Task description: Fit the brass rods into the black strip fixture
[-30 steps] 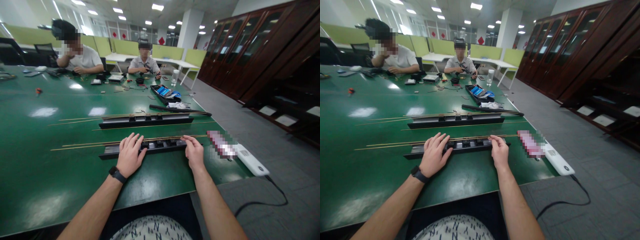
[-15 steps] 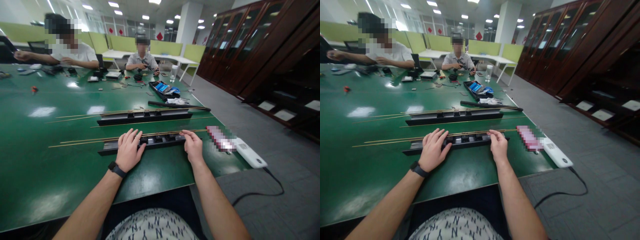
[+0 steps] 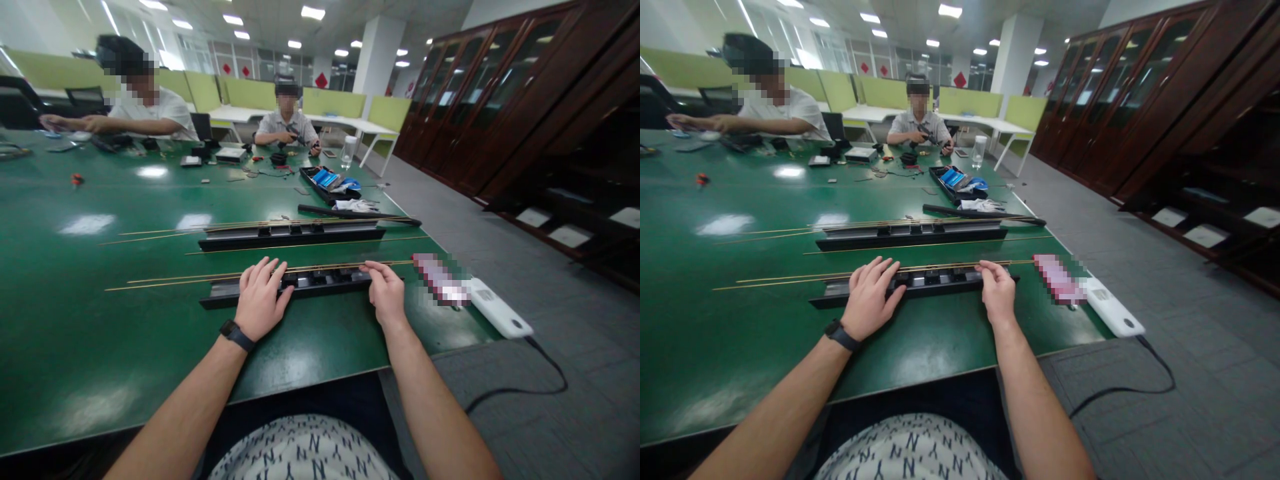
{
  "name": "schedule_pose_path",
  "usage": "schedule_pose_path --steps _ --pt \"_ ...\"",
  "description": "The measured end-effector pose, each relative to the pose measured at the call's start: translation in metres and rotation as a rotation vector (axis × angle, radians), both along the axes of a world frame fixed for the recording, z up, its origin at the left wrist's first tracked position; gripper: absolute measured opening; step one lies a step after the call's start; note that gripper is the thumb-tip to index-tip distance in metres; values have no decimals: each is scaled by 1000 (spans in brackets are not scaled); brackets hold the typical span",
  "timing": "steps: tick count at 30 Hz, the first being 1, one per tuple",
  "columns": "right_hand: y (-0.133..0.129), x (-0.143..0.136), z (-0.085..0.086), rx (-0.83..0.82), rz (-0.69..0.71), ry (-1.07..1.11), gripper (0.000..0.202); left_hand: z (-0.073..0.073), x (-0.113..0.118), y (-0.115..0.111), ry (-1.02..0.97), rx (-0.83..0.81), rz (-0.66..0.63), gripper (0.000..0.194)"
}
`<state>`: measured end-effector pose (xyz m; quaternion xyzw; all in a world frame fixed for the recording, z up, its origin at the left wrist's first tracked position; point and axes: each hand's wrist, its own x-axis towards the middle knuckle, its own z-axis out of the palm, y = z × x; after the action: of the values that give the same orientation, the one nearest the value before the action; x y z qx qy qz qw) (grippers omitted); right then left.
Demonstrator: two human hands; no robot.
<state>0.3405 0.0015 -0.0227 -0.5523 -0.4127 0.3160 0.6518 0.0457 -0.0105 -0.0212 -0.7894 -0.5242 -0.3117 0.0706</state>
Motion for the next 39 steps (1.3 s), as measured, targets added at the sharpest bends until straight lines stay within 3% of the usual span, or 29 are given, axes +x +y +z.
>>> schedule_pose_path --steps 39 --pt "-2 -1 1 -3 21 -19 36 0 0 0 19 17 13 51"
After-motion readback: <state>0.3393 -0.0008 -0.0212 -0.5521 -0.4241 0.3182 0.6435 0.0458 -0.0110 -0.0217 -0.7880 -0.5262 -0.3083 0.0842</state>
